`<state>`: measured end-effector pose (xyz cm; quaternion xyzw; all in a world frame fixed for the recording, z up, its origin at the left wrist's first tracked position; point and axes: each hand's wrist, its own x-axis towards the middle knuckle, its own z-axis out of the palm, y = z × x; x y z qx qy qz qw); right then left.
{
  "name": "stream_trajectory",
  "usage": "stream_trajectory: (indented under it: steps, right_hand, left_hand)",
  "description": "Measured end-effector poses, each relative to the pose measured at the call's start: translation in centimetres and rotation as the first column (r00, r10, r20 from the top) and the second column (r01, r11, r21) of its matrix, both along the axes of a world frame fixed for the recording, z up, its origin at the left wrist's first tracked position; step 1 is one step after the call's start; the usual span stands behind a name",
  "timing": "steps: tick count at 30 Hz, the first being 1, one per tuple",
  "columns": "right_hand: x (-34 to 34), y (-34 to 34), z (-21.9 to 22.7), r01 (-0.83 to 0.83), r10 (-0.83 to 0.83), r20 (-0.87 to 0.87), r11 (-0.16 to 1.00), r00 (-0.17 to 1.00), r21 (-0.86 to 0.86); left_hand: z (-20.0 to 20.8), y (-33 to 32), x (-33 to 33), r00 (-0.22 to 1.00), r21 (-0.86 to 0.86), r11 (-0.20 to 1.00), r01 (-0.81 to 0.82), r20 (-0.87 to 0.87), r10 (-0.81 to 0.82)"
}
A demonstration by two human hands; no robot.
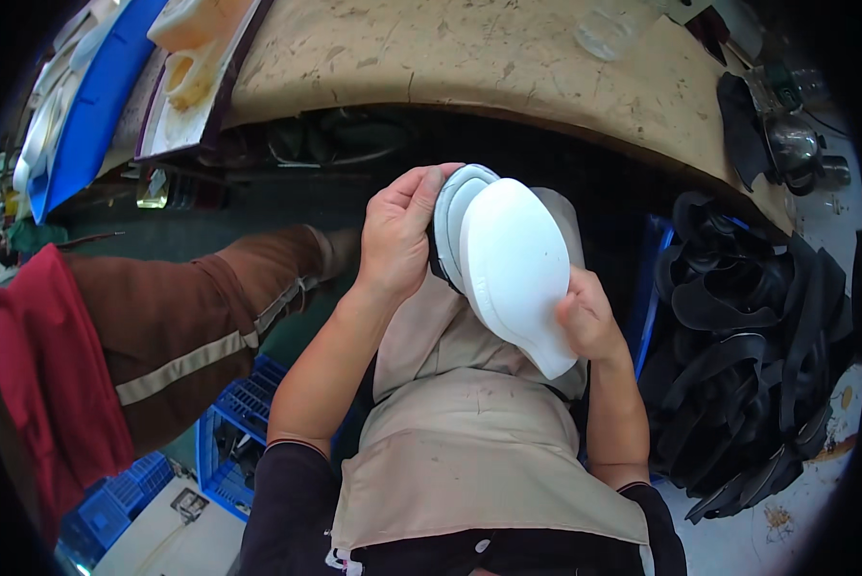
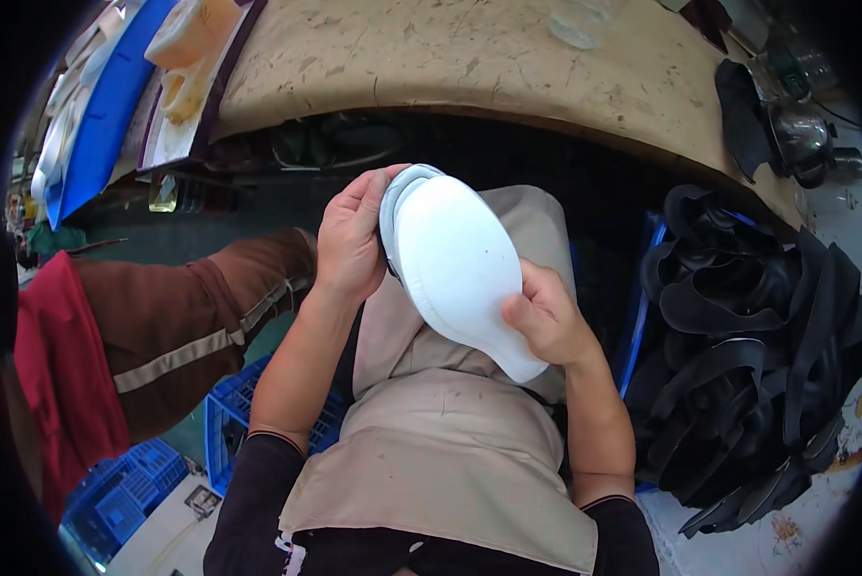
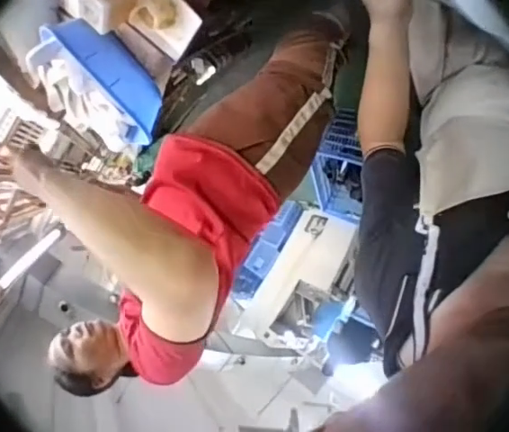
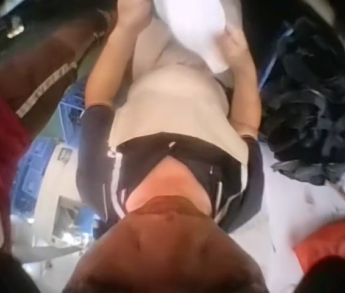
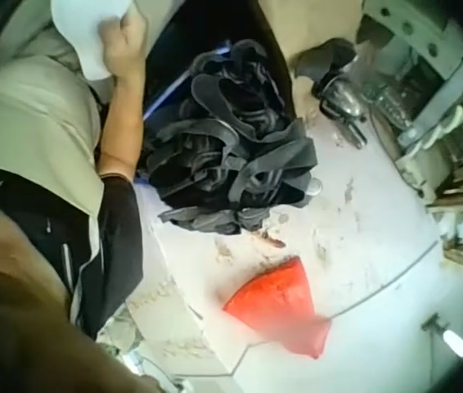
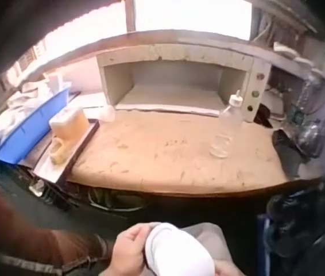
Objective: Apply glue to shoe soles and uppers and press them together to assemble shoes.
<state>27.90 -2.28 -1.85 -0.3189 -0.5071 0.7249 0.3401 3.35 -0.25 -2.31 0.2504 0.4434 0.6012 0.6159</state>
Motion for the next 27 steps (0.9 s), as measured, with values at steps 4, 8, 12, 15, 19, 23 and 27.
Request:
stream_trajectory:
  steps: [4, 8, 12, 15, 19, 23, 27]
  right_hand:
    - [-0.7, 0.6, -0.2, -0.11, 0.102, 0.19, 0.994, 0.977, 0.03]
    - [-1.4, 0.7, -0.9, -0.08, 0.062, 0.199, 0.993, 0.978, 0.086]
    - [-1.7, 0.7, -1.5, -0.055, 0.04, 0.21, 0.996, 0.977, 0.064]
    - [-2.0, 0.9, -2.0, -0.039, 0.025, 0.216, 0.997, 0.976, 0.064]
    - [-2.6, 1.5, -2.0, -0.016, -0.004, 0.223, 0.996, 0.975, 0.085]
    - [-3.0, 2.0, -0.1, -0.1, 0.054, 0.349, 0.988, 0.935, 0.114]
    - [-2.9, 2.8, 1.6, -0.156, 0.099, 0.384, 0.98, 0.918, 0.121]
  left_hand:
    - [-0.1, -0.7, -0.1, 1.0, 0.007, 1.0, 0.014, 0.019, -0.014]
    - [-0.3, -1.0, -0.3, 0.999, 0.013, 0.999, 0.031, 0.022, -0.032]
    - [-0.7, -0.8, -0.5, 0.999, 0.024, 0.999, 0.031, 0.017, -0.032]
    - [-1.0, -0.5, -0.6, 0.999, 0.036, 0.999, 0.033, 0.012, -0.034]
    - [-1.2, 0.3, -1.1, 0.999, 0.058, 0.997, 0.042, 0.002, -0.043]
    - [-0.7, -0.2, -1.1, 0.984, 0.049, 0.999, -0.002, -0.177, 0.01]
    - [0.7, -0.7, -0.9, 0.982, -0.012, 1.0, -0.016, -0.19, 0.014]
